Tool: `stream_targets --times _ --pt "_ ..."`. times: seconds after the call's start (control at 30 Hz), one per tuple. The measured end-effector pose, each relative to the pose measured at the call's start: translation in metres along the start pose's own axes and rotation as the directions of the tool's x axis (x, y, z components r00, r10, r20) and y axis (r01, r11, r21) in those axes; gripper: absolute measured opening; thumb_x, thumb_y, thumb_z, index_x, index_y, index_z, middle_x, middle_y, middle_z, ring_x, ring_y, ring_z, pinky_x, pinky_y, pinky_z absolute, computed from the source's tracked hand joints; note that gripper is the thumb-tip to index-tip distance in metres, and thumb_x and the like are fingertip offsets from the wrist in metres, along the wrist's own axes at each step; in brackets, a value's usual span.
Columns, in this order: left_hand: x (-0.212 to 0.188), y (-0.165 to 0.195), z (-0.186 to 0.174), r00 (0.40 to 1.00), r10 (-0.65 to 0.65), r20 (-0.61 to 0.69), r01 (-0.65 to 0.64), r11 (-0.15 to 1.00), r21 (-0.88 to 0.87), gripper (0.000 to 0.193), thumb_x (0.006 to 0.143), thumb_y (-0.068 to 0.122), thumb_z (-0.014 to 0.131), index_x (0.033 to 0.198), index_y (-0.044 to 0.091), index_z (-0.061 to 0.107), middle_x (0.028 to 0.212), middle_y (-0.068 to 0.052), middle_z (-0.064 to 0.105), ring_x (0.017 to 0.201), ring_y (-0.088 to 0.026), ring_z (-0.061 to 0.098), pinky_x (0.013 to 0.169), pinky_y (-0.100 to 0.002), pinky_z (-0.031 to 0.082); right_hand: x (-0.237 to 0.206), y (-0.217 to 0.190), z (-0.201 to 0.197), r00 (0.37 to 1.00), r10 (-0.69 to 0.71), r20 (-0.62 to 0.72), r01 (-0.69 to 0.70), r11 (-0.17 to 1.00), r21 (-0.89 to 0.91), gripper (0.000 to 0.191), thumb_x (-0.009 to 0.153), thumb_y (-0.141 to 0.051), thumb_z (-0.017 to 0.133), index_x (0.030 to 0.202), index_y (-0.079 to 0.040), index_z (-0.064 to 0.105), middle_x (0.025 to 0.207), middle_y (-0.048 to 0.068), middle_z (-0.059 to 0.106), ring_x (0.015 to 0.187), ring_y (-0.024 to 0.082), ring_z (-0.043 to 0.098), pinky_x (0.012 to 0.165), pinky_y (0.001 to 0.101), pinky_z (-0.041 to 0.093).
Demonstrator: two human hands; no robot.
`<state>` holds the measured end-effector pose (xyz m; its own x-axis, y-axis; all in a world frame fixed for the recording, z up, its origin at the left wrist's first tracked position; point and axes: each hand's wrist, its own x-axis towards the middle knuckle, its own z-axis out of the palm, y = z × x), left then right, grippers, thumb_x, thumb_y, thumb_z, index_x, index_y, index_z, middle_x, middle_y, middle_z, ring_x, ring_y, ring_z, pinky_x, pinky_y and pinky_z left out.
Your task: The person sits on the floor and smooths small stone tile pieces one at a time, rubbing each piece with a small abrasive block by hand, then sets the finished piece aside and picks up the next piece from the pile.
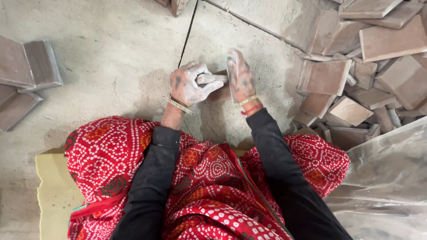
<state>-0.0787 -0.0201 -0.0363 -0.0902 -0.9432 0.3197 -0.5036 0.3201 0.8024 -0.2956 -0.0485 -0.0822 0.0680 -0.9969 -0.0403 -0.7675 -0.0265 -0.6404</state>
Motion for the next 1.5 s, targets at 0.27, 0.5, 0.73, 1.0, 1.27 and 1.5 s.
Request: stream_targets --times 0.27,0.5,0.73,1.0,1.27,1.5 --pt "0.001 -0.001 -0.009 0.998 -0.038 0.057 0.041 0.998 -0.047 0.039 0.073 0.043 0.094 0.082 0.012 0.073 0.079 -0.007 0.068 0.069 -0.023 0.067 0.062 -0.038 0.053 -0.011 -0.011 -0.001 0.98 -0.176 -0.097 0.171 0.984 -0.058 0.049 0.114 -0.04 0.041 0.151 -0.008 0.043 0.133 0.026 0.065 0.115 0.04 0.069 0.095 0.0467 0.056" --pt "0.004 -0.003 -0.015 0.982 -0.071 0.174 0.089 0.991 -0.096 0.036 0.068 0.037 0.094 0.089 0.013 0.076 0.084 -0.006 0.069 0.077 -0.024 0.068 0.069 -0.037 0.054 -0.043 -0.005 -0.003 0.982 -0.132 -0.135 0.135 0.991 0.018 0.046 0.114 -0.036 0.046 0.151 -0.009 0.042 0.131 0.027 0.068 0.115 0.041 0.069 0.095 0.0462 0.056" --pt "0.005 -0.001 -0.015 0.986 -0.071 0.15 0.084 0.993 -0.088 0.033 0.068 0.033 0.092 0.088 0.013 0.076 0.087 -0.005 0.07 0.081 -0.025 0.068 0.073 -0.037 0.054 0.039 -0.026 -0.005 0.995 -0.038 0.093 0.058 0.974 -0.217 0.053 0.109 -0.044 0.046 0.154 -0.017 0.04 0.095 0.023 0.073 0.086 0.041 0.07 0.075 0.0505 0.056" --pt "-0.006 -0.002 -0.013 0.984 -0.055 0.169 0.06 0.998 -0.027 0.035 0.07 0.03 0.092 0.096 0.016 0.074 0.094 -0.008 0.07 0.086 -0.028 0.069 0.076 -0.038 0.055 -0.095 0.019 0.0 0.928 0.355 0.113 -0.352 0.935 -0.043 0.058 0.108 -0.037 0.041 0.164 -0.023 0.032 0.107 0.016 0.077 0.073 0.041 0.066 0.061 0.0507 0.055" --pt "-0.054 -0.009 -0.023 0.898 -0.311 0.312 0.33 0.944 -0.008 0.051 0.082 0.034 0.08 0.13 0.019 0.069 0.115 -0.016 0.073 0.102 -0.034 0.07 0.088 -0.042 0.056 -0.129 0.051 -0.005 0.933 -0.063 -0.353 0.18 0.934 0.31 0.059 0.102 -0.023 0.071 0.149 -0.002 0.044 0.119 0.018 0.066 0.102 0.027 0.065 0.088 0.0389 0.056" --pt "-0.098 -0.011 0.012 0.906 -0.394 0.154 0.347 0.9 0.264 0.049 0.086 0.043 0.076 0.124 0.014 0.069 0.111 -0.019 0.074 0.104 -0.039 0.069 0.092 -0.047 0.055 -0.126 -0.036 -0.005 0.974 -0.097 -0.207 0.139 0.969 0.204 0.035 0.099 -0.02 0.072 0.132 -0.011 0.065 0.101 0.008 0.071 0.086 0.015 0.071 0.071 0.0279 0.061"
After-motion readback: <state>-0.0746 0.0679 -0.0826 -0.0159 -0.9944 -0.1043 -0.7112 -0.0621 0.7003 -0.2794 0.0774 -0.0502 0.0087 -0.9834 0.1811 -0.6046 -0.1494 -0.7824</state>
